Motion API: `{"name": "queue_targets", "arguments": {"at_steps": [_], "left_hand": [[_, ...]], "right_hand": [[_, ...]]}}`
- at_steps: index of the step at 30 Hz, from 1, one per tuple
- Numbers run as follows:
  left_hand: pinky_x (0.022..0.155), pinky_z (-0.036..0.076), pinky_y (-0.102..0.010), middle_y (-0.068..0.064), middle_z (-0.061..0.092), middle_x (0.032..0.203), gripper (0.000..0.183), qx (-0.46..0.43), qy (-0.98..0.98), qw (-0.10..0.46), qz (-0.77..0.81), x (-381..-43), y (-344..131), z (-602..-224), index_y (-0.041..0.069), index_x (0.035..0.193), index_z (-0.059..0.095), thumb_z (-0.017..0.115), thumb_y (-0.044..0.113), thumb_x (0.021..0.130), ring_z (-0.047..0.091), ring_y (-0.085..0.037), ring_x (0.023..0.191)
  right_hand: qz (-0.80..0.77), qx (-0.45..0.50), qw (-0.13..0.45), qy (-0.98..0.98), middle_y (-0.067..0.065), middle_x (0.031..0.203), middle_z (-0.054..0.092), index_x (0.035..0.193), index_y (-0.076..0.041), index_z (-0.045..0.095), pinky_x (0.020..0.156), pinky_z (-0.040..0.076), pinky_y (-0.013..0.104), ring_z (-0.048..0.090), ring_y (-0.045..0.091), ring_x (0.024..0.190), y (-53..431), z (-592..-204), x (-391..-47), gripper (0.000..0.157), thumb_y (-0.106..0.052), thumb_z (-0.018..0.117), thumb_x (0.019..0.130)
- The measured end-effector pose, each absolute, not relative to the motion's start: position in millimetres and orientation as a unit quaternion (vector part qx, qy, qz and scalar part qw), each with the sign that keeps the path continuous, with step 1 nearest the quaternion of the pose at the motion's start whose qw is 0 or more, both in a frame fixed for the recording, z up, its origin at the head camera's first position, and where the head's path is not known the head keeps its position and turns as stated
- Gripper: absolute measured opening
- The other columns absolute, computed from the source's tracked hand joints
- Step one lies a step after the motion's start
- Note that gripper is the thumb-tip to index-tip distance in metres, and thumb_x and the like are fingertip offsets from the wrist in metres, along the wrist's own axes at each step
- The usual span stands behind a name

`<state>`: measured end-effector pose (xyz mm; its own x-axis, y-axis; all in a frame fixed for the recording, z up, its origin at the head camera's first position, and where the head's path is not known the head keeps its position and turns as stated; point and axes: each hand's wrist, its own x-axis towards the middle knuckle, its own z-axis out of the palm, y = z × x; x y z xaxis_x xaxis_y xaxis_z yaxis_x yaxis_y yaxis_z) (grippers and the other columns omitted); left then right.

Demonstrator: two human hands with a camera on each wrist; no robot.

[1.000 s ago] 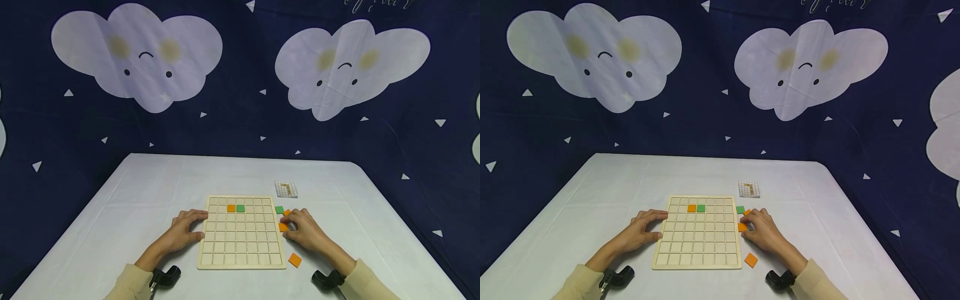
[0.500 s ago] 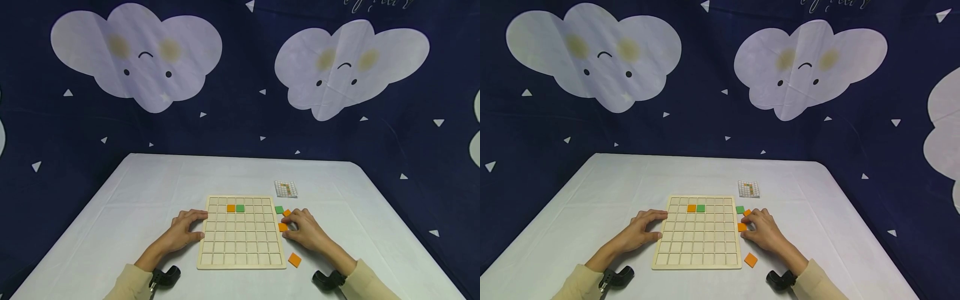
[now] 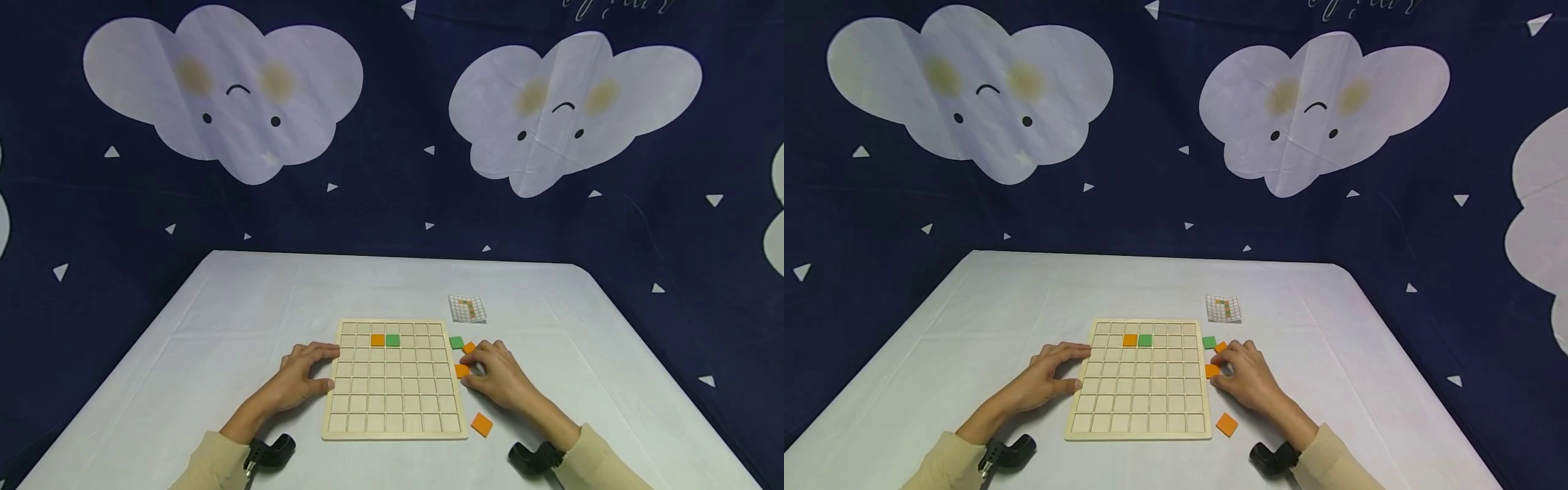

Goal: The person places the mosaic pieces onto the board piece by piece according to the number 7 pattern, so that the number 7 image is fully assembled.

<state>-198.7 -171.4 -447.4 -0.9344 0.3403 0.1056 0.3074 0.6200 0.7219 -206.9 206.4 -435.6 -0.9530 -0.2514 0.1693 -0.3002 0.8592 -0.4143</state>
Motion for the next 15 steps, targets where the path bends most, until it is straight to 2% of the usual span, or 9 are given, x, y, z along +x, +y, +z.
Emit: {"name": "queue_targets", "arguments": {"at_steps": [15], "left_hand": [[0.091,0.022,-0.041,-0.004,0.053,0.137,0.049,0.180,0.902,0.015,0.393,-198.4,-171.6,-446.4,0.011,0.124,0.059,0.073,0.017,0.078,0.039,-0.025,0.120]], "right_hand": [[0.229,0.156,0.075,-0.958,-0.011,0.088,0.058,0.090,-0.019,0.071,0.076,0.034,0.030,0.041,0.009,0.085,209.6,-439.2,-205.2,0.017,-0.018,0.077,0.074]]}}
